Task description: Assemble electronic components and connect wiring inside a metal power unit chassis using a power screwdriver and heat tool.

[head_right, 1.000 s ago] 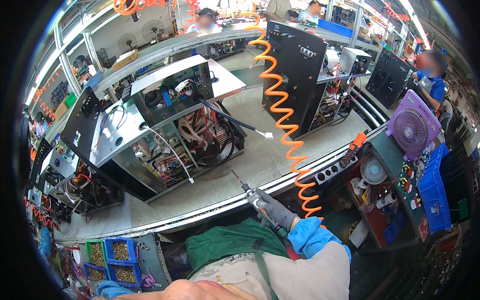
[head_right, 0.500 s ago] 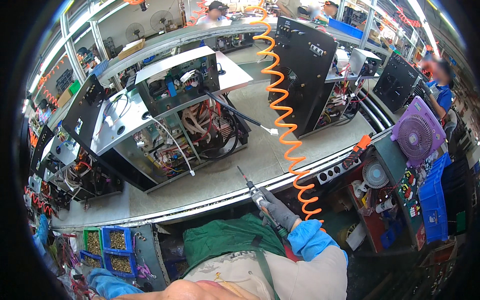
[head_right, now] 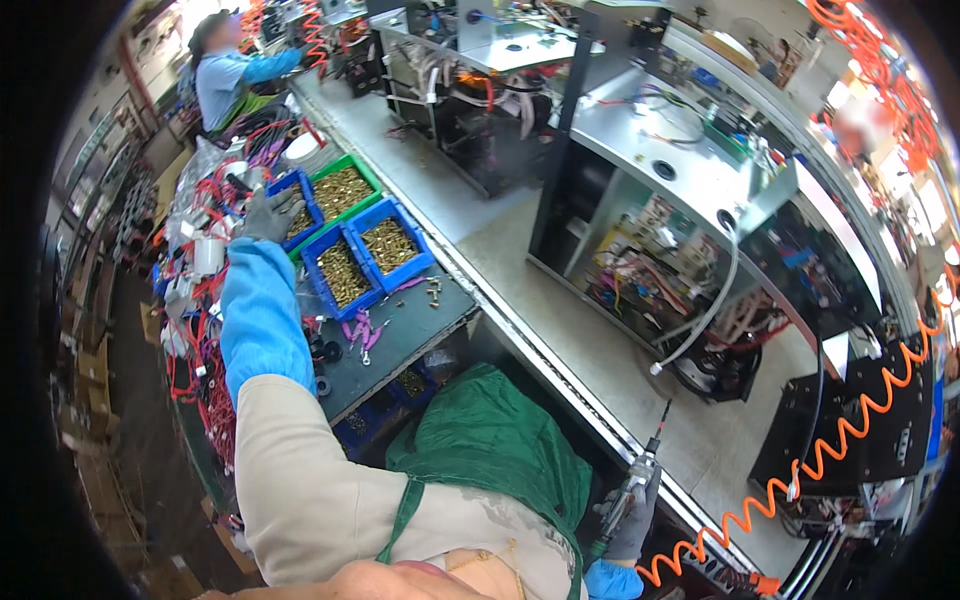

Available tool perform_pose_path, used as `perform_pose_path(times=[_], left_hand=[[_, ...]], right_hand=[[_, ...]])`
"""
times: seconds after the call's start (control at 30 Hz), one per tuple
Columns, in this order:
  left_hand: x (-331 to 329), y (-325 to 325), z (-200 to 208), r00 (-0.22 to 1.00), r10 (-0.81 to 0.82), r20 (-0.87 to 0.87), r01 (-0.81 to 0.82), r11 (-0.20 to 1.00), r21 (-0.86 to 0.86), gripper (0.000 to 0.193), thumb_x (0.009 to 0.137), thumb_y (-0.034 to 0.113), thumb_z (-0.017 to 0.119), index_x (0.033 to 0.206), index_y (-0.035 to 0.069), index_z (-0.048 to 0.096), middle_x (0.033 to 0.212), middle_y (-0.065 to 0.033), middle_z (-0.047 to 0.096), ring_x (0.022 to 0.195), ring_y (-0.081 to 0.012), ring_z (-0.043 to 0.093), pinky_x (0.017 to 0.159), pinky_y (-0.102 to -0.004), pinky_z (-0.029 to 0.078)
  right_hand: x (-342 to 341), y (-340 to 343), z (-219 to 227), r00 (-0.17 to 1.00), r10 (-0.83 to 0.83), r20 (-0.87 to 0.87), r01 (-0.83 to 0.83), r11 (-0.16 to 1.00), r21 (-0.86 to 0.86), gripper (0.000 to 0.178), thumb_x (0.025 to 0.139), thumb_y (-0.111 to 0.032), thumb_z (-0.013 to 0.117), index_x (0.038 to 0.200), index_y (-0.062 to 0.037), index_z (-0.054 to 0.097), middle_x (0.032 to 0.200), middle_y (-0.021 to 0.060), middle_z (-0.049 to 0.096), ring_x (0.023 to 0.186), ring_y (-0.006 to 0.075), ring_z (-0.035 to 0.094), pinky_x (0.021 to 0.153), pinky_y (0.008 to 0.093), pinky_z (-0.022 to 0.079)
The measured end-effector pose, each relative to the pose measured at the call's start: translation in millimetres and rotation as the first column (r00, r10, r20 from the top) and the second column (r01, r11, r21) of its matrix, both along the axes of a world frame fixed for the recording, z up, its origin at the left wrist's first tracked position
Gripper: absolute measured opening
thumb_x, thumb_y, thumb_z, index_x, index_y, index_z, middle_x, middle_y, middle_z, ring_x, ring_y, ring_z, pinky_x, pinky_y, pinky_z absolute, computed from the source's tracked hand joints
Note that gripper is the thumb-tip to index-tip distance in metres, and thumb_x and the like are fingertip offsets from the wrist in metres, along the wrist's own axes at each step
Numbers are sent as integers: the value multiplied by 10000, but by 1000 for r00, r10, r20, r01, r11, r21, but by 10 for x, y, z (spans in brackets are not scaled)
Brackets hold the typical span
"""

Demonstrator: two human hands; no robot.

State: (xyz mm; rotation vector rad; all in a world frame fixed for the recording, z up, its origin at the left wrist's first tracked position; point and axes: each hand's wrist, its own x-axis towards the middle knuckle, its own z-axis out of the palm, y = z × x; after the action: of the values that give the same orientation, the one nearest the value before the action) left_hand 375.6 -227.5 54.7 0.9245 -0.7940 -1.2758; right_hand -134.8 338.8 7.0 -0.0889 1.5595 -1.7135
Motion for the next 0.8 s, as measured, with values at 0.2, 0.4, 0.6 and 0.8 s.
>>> perform_pose_path(times=[0.2, 0.4, 0.6, 0.8], left_hand=[[167, 9, 196, 976, 136, -170, -99, 973, 211, 777, 957, 579, 307, 1370, -79, 295, 1359, -304, 375, 1219, -422, 433, 1003, -544, 420], [-27, -339, 434, -120, -66, 991, -207, 977, 40, 523, 953, 498, 384, 1300, 132, 524, 1377, -179, 462, 1240, -354, 454, 1015, -460, 394], [-253, -1117, -498, -429, 90, 899, 174, 985, -16, 360, 884, 138, 535, 1240, 131, 585, 1286, -80, 575, 1204, -290, 525, 1004, -400, 419], [-904, -1407, -650, -934, -96, 345, 64, 903, 424, 271, 935, 162, 466, 1099, 113, 676, 1244, -102, 603, 1127, -284, 587, 933, -421, 475]], right_hand=[[-24, -35, -66, 999, 34, 42, -35, 999, 32, 604, 937, -260, 486, 1477, -253, 216, 721, 73, 520, 522, 165, 555, 438, 329, 530], [-75, -123, -34, 998, -24, 53, 24, 1000, -3, 600, 924, -232, 504, 1468, -240, 252, 797, 72, 531, 558, 169, 571, 442, 337, 541], [-143, -302, 39, 997, 77, 9, -77, 992, 96, 609, 890, -233, 548, 1451, -202, 314, 960, 68, 528, 639, 154, 555, 478, 304, 523], [7, -168, 220, 998, 58, -4, -56, 988, 141, 670, 916, -243, 506, 1503, -199, 186, 1007, 89, 509, 778, 189, 556, 571, 340, 539]])
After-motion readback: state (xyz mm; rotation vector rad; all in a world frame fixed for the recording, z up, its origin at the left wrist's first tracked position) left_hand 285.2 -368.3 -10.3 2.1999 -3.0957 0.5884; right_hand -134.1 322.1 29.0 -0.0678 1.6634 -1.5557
